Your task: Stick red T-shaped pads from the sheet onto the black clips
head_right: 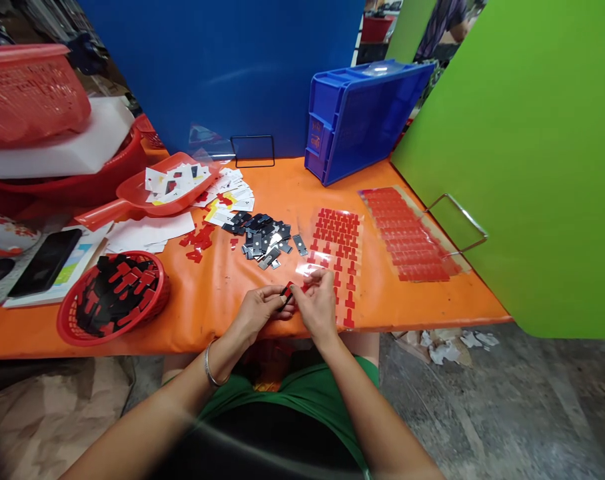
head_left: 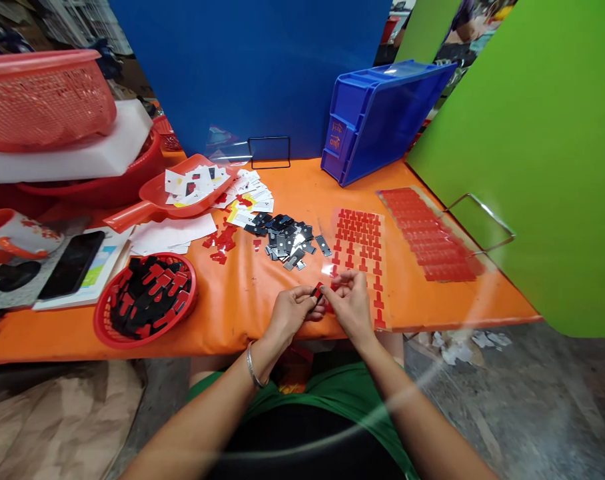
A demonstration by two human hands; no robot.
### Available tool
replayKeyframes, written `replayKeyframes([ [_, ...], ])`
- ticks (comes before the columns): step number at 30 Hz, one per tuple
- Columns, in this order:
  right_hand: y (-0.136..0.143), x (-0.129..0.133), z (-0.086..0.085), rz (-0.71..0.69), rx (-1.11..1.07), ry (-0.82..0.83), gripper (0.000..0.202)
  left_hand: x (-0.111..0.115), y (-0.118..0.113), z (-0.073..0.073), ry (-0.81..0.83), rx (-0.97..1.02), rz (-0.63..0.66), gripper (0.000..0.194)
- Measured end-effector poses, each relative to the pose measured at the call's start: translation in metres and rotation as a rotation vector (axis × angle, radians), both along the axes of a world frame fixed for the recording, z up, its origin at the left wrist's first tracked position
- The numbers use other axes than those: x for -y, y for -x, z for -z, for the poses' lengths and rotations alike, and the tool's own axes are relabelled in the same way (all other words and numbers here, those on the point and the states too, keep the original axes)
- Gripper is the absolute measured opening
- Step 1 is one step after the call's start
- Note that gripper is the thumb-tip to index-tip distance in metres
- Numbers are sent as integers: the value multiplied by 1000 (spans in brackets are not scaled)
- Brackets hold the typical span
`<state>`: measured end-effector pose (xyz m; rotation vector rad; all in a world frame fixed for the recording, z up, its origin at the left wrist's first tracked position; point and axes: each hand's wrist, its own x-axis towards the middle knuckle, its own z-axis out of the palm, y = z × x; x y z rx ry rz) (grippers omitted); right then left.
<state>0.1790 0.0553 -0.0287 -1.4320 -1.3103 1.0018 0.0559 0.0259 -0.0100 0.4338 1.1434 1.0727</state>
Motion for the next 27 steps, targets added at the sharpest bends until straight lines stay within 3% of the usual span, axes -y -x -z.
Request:
replayKeyframes([
  [2, -2, -3, -1, -20, -84, 77, 47, 1, 1, 1, -7, 7, -9, 10],
  [7, -8, -7, -7, -291, -91, 166, 31, 2, 0, 5, -24, -10, -1, 16],
  [13, -11, -4, -11, -241, 3, 130, 37, 9, 11, -8, -65, -48, 39, 22],
  [16, -7, -3, -16, -221, 53, 58, 35, 17, 48, -27, -216, -254, -35, 26],
  [20, 7, -11, -22, -305, 289, -168, 24, 35, 129, -57, -405, -936, -245, 28],
  [22, 18, -21, -20, -310, 424, -243, 22, 46, 170, -68, -391, -1294, -352, 27],
  [24, 30, -34, -14, -280, 544, -264, 23, 57, 200, -75, -323, -1518, -422, 25],
  [27, 45, -52, -5, -232, 675, -256, 31, 69, 220, -76, -314, -1699, -473, 25],
])
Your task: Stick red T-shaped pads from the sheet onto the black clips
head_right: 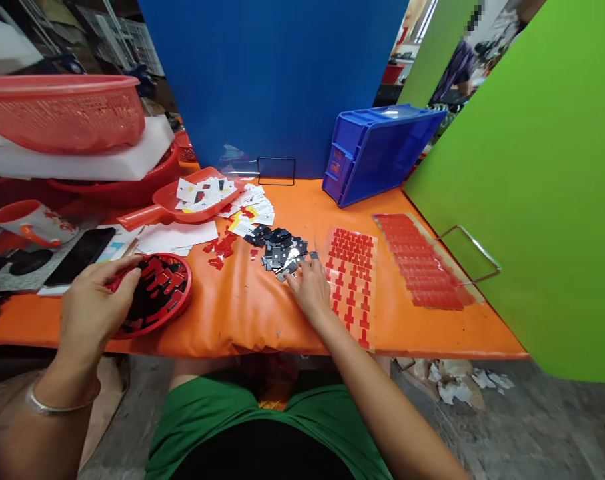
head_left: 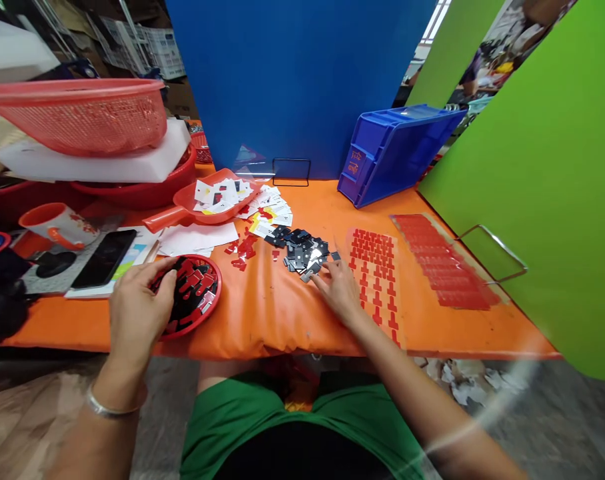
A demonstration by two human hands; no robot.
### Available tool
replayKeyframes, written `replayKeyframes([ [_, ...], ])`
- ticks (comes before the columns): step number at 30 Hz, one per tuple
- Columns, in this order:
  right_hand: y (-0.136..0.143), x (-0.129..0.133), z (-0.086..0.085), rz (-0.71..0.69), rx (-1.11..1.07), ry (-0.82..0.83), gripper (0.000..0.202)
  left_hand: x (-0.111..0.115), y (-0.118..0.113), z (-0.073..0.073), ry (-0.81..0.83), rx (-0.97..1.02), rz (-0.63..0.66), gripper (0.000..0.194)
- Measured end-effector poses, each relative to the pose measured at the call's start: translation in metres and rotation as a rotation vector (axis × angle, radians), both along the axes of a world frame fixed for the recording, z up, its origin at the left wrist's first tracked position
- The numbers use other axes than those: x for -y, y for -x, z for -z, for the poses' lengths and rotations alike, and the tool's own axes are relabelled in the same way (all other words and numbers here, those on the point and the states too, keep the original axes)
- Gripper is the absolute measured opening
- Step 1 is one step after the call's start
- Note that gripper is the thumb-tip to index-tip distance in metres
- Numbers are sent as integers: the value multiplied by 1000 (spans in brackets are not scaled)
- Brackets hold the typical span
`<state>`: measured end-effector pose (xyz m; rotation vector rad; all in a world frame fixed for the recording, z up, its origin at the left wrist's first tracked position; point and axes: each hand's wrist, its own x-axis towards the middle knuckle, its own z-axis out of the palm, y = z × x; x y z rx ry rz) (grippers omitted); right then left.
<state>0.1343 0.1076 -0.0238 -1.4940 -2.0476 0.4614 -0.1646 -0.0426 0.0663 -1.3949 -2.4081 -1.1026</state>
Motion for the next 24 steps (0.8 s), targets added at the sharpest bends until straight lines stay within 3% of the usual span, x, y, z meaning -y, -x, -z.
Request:
replayKeyframes([
  [3, 9, -11, 4, 33, 31, 6, 31, 3, -10, 3, -134, -12, 9, 27],
  [5, 12, -13, 3, 55, -24, 34, 28, 1, -29, 7, -187, 122, 73, 27],
  [7, 13, -11, -2, 65, -182, 103, 24, -4, -54, 14, -160, 384, 202, 25],
  [10, 11, -1, -12, 65, -578, 346, 21, -14, -98, 30, -33, 974, 359, 24],
  [13, 9, 21, -20, 96, -961, 606, 26, -24, -144, 48, 73, 1484, 355, 30],
  [16, 7, 47, -24, 124, -1182, 719, 33, -36, -181, 61, 16, 1815, 340, 35],
  [20, -17, 60, -25, 24, -1102, 789, 33, -54, -202, 66, -148, 1942, 260, 17],
  [22, -44, 44, -24, 20, -946, 661, 29, -63, -201, 65, -156, 1914, 203, 11],
  [24, -79, 17, -21, 132, -766, 387, 23, -72, -198, 62, -101, 1883, 220, 9],
])
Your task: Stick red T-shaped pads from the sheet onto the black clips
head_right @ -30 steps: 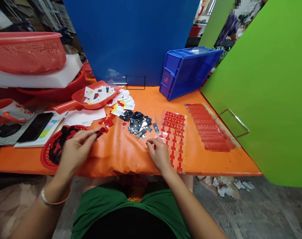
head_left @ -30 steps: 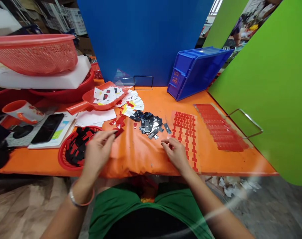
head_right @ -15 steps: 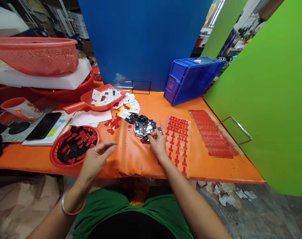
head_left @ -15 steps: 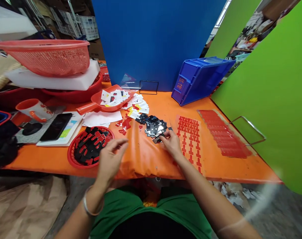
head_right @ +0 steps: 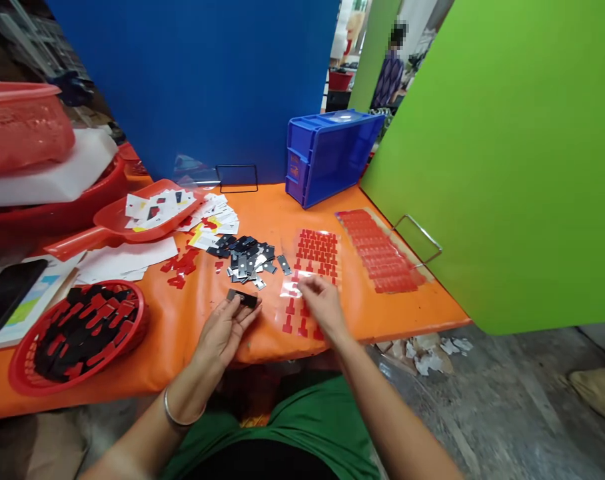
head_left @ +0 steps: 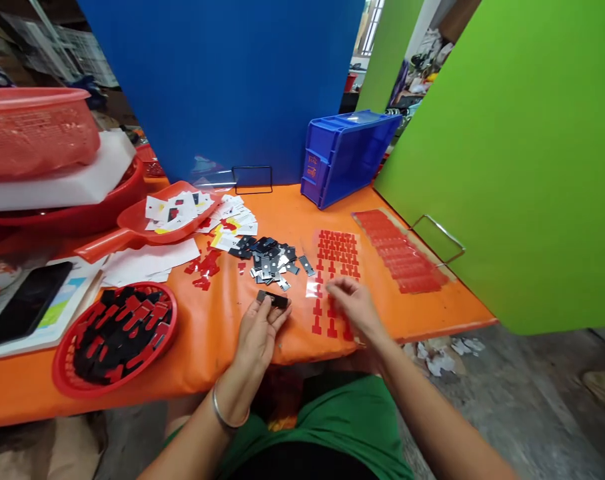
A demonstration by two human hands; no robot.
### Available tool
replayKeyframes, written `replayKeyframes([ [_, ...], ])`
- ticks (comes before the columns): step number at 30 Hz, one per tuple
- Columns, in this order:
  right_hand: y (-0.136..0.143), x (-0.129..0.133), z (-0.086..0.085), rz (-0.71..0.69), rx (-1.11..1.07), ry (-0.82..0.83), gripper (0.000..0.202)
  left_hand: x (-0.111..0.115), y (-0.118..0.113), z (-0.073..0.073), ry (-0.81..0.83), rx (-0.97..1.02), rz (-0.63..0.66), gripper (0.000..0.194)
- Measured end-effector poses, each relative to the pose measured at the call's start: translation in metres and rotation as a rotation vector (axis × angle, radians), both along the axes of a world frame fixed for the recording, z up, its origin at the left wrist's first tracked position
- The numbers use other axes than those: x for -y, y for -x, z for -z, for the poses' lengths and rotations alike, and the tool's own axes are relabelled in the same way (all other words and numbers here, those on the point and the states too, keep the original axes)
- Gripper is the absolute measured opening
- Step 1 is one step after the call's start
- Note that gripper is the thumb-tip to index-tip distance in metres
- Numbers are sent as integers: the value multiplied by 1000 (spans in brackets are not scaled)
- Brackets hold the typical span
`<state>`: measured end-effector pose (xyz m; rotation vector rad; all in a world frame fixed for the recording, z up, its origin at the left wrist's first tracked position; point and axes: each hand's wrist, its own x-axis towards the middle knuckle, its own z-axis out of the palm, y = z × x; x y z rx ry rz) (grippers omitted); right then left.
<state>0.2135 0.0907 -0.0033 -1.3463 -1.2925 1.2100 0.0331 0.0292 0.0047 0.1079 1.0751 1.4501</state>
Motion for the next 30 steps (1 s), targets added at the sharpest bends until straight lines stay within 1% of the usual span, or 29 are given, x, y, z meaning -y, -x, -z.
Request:
replayKeyframes([
  [2, -35, -32, 6, 123, 261, -172, 16, -9, 0, -5, 6, -39, 77, 8],
  [3, -49, -47, 9, 148, 391, -208, 15, -13, -2, -7, 6, -63, 115, 8],
  [5, -69, -71, 17, 138, 594, -210, 12, -22, -11, -12, -1, -124, 194, 8],
  [7, -77, -86, 23, 103, 672, -196, 9, -32, -22, -16, -22, -192, 289, 10],
  [9, -79, -94, 27, 70, 691, -186, 6, -44, -35, -17, -37, -264, 386, 14],
  [11, -78, -99, 29, 40, 717, -169, 4, -57, -46, -16, -47, -317, 458, 16],
  [13, -78, -103, 28, 11, 741, -146, 4, -70, -56, -12, -65, -353, 496, 16],
  [18, -80, -108, 23, -52, 805, -92, 8, -103, -80, 3, -119, -427, 510, 13],
  [20, -77, -104, 21, -33, 837, -96, 7, -114, -91, 9, -148, -456, 507, 13],
  [22, -74, -97, 20, -7, 890, -135, 14, -125, -101, 14, -163, -478, 508, 15],
  [26, -68, -85, 19, -13, 1007, -206, 21, -141, -116, 20, -135, -508, 501, 16],
  [30, -64, -86, 15, 22, 989, -159, 16, -150, -121, 21, -73, -529, 514, 15],
])
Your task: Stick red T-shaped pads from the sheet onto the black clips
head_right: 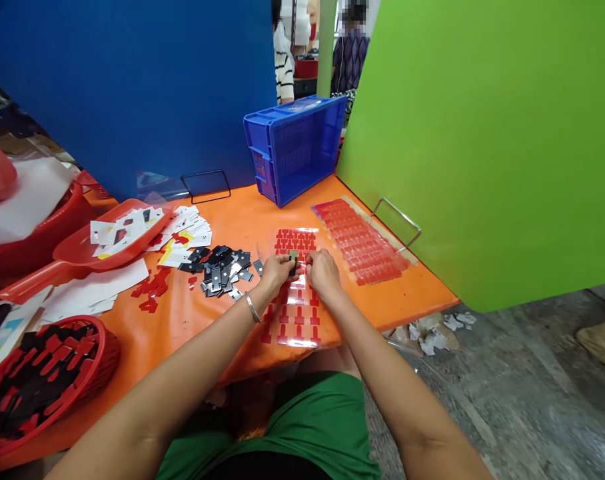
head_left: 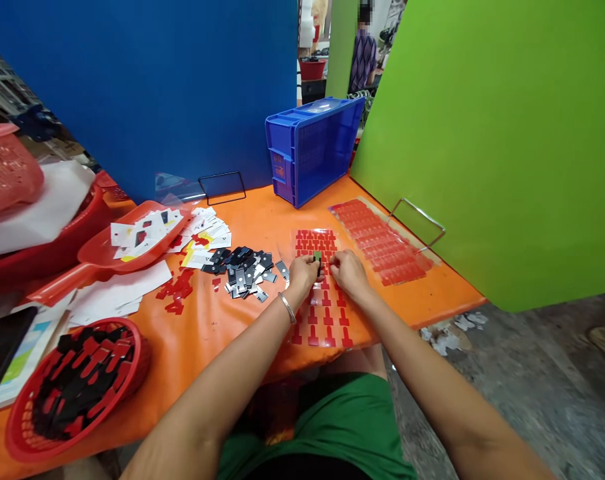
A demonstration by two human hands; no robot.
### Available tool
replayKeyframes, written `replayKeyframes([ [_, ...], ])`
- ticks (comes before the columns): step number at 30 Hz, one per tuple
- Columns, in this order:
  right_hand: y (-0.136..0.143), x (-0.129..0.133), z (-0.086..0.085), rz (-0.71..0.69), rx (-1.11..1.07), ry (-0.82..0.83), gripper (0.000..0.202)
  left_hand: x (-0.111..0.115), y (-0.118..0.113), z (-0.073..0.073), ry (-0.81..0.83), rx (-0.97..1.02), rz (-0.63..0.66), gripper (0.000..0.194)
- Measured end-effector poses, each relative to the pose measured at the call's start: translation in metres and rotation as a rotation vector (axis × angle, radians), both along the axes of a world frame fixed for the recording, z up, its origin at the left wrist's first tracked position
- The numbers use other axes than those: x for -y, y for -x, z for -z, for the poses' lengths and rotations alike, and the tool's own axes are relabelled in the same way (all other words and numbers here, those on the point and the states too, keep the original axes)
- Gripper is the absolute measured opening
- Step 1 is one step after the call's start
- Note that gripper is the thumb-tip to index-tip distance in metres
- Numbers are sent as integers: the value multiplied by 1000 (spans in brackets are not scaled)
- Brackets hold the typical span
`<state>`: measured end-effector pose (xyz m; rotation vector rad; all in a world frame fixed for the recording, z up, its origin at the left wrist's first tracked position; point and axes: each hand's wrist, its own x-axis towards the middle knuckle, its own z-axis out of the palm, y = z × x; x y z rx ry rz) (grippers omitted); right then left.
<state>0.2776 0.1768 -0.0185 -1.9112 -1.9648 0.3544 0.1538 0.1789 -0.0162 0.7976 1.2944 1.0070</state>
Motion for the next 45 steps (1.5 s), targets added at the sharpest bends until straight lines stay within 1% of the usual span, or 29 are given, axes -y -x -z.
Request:
replayKeyframes([
  [4, 2, -4, -2, 70, -53, 51, 9, -3, 0, -1, 51, -36, -7, 15],
  [7, -2, -4, -1, 64, -141, 29, 4, -4, -1, -2, 75, -61, -22, 14],
  [9, -7, -4, 0, 47, -314, 36, 2, -4, -1, -2, 82, -73, -31, 14],
  [11, -14, -4, 1, 42, -557, 93, 2, -3, -1, -2, 86, -78, -34, 13],
  [14, -21, -2, -1, 99, -844, 156, 5, -3, -2, -2, 90, -80, -33, 14],
  [16, -23, 1, -5, 145, -931, 151, 8, -3, -2, -2, 90, -81, -39, 15],
  [18, -22, 5, -10, 167, -972, 149, 10, -2, -2, -3, 90, -73, -45, 15],
  [20, -20, 12, -16, 168, -1007, 172, 15, 0, 0, -8, 92, -49, -42, 16],
  [22, -16, 20, -22, 156, -1056, 213, 21, 6, 6, -16, 90, -8, -33, 18],
  [25, -7, 34, -28, 135, -1140, 259, 31, 24, 23, -29, 87, 52, -22, 15],
  [27, 1, 45, -29, 124, -1177, 265, 33, 44, 41, -35, 90, 94, -12, 11],
  [29, 12, 56, -27, 111, -1196, 267, 32, 68, 61, -37, 89, 150, -2, 7],
  [31, 25, 69, -23, 81, -1193, 277, 32, 94, 81, -35, 95, 197, -4, 6],
  [33, 41, 83, -19, 37, -1179, 285, 32, 118, 97, -29, 124, 234, -36, 13],
  [36, 67, 105, -13, -27, -1180, 324, 32, 146, 110, -19, 207, 299, -105, 22],
  [38, 83, 119, -9, -52, -1196, 362, 31, 156, 115, -13, 245, 343, -126, 25],
  [41, 102, 134, -3, -62, -1224, 376, 31, 161, 118, -6, 233, 386, -125, 27],
  [45, 113, 140, 3, -53, -1255, 375, 33, 159, 120, -4, 199, 404, -61, 26],
])
